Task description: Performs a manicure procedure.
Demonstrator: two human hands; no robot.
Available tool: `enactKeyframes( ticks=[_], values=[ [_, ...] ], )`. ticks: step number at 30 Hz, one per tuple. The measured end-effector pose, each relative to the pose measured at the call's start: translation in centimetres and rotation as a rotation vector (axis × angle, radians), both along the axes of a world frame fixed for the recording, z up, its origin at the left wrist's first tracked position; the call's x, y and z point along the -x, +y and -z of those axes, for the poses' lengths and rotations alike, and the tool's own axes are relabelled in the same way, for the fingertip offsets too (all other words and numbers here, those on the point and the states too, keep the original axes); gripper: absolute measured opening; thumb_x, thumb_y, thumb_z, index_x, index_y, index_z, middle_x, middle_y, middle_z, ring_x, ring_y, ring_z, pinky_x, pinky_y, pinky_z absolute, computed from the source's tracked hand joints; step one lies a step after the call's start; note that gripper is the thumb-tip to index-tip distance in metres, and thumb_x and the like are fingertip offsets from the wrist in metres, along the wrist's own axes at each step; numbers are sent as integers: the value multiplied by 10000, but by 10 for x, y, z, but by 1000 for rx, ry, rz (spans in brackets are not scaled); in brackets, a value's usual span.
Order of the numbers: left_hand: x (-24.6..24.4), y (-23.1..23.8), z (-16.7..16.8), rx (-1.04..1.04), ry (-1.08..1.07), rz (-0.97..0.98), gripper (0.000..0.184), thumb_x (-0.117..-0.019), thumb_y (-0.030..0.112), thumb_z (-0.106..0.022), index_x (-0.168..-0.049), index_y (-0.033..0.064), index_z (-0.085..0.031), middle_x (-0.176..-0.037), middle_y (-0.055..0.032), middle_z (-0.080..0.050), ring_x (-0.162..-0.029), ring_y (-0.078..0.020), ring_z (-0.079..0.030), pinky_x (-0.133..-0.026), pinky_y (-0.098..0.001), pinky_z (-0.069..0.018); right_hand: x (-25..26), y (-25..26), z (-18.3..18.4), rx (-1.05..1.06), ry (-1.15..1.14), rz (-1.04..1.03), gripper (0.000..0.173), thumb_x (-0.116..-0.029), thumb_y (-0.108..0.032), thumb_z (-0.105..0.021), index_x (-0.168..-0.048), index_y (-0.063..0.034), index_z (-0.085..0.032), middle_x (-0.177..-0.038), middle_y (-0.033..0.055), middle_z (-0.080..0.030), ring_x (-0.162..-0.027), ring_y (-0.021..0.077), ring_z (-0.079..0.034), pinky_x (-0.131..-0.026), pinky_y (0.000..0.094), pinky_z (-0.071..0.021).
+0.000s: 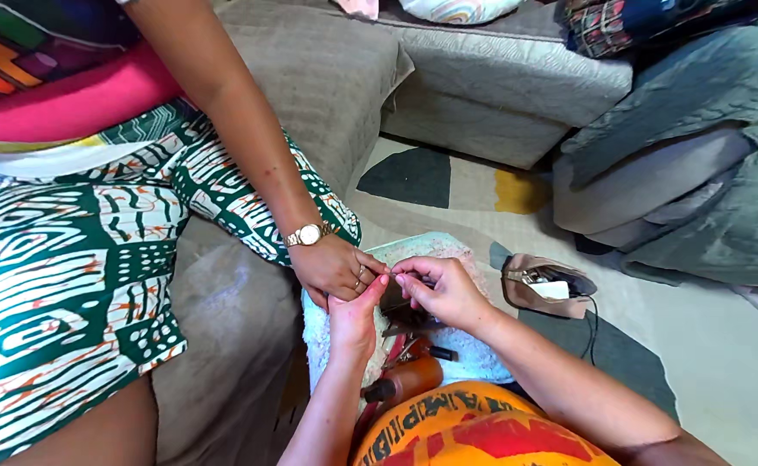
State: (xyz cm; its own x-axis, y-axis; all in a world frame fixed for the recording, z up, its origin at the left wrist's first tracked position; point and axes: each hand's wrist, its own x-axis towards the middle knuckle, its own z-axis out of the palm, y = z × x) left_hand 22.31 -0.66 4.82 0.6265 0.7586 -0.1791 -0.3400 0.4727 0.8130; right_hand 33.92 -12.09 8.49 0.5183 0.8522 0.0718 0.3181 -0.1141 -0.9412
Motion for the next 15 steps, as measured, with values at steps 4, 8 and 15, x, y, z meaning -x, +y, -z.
enactKeyframes(
  ticks=[4,8,15],
  values=[
    [-2,-1,-1,-20,-1,-5,209,-794,-86,-750,-983,-50,-669,-888,-148,-722,-721,-135,-676,-645,-245,-566,-2,-1,0,-29,13,-25,235,-1023,-164,-576,-1122,-9,-722,-859,31,-718,-686,34,-663,-648,199,-576],
    [-2,-2,-3,-12,-21,-14,214,-787,-93,-738,-985,-48,-672,-882,-153,-724,-704,-134,-678,-628,-243,-571,-4,-1,1,-41,9,-36,235,-1015,-160,-579,-1124,-11,-725,-847,45,-714,-672,42,-651,-640,208,-565],
    [-2,-2,-2,-2,-39,-17,225,-776,-85,-747,-987,-55,-674,-879,-161,-724,-696,-135,-675,-611,-239,-561,-5,-3,-2,-49,31,-47,234,-1017,-146,-588,-1127,3,-732,-827,41,-731,-679,53,-689,-665,218,-599]
  ],
)
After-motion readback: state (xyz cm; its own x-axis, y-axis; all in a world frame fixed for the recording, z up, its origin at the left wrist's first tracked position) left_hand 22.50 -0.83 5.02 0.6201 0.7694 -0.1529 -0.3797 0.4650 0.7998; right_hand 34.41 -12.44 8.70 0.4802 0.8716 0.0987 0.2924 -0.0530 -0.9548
